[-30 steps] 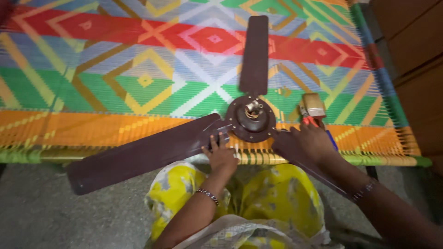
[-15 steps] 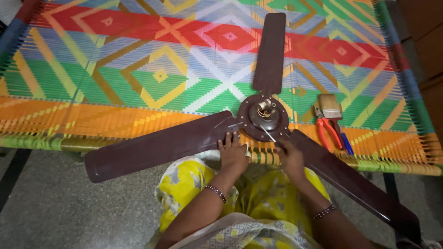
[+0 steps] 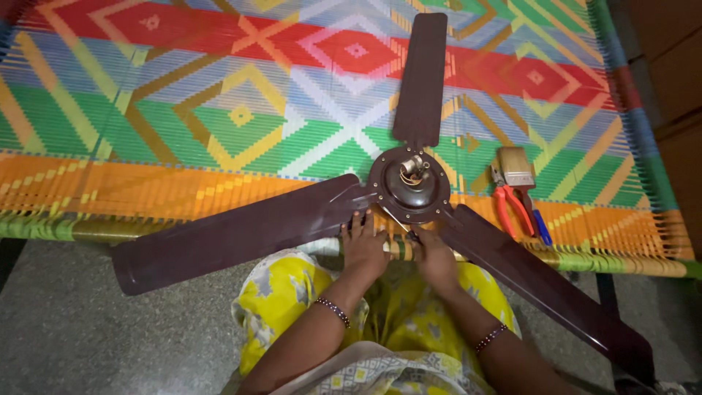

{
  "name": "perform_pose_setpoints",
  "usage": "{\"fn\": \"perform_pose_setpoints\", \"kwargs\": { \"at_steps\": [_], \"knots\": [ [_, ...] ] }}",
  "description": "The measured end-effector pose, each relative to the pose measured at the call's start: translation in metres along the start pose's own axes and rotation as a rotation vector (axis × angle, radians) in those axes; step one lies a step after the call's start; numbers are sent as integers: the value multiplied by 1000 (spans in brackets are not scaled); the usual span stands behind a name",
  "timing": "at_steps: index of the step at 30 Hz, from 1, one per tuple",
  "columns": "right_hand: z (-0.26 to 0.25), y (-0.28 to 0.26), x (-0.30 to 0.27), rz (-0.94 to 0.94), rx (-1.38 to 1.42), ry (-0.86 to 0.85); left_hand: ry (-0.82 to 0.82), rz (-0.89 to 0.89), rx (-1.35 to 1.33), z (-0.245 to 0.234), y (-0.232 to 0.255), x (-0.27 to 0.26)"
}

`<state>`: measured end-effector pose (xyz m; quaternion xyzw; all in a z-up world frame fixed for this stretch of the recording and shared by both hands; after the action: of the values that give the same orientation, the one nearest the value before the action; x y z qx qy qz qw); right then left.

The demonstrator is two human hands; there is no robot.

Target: The person uses a screwdriver to tighten screws on the central hub of a ceiling fan resting on a woven cot. They rotate the fan to access different screw locations and continue tightening throughout the clip.

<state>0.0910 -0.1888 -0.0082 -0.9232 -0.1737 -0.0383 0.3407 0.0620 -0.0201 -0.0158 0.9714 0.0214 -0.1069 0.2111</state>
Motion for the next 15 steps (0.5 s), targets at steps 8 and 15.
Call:
{"fn": "perform_pose_setpoints", "kwargs": {
  "at_steps": [8,15],
  "knots": [
    [11,-15,9,-107,-196,-52,-79,-3,17,-2,1,-1],
    [18,-17,12,-143,-212,-41,-111,8,60,-7,2,-4]
  ]
}}
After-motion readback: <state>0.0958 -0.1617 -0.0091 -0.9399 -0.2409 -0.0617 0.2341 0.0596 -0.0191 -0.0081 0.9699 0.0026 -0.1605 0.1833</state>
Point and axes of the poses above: each hand's wrist, its own x-axis towards the middle knuckle, its own z-axis out of the palm, y = z × x, the point moved 7 cm from there along x, towards the middle knuckle, and after that the axes turned 4 degrees about x, right-handed, at the moved point
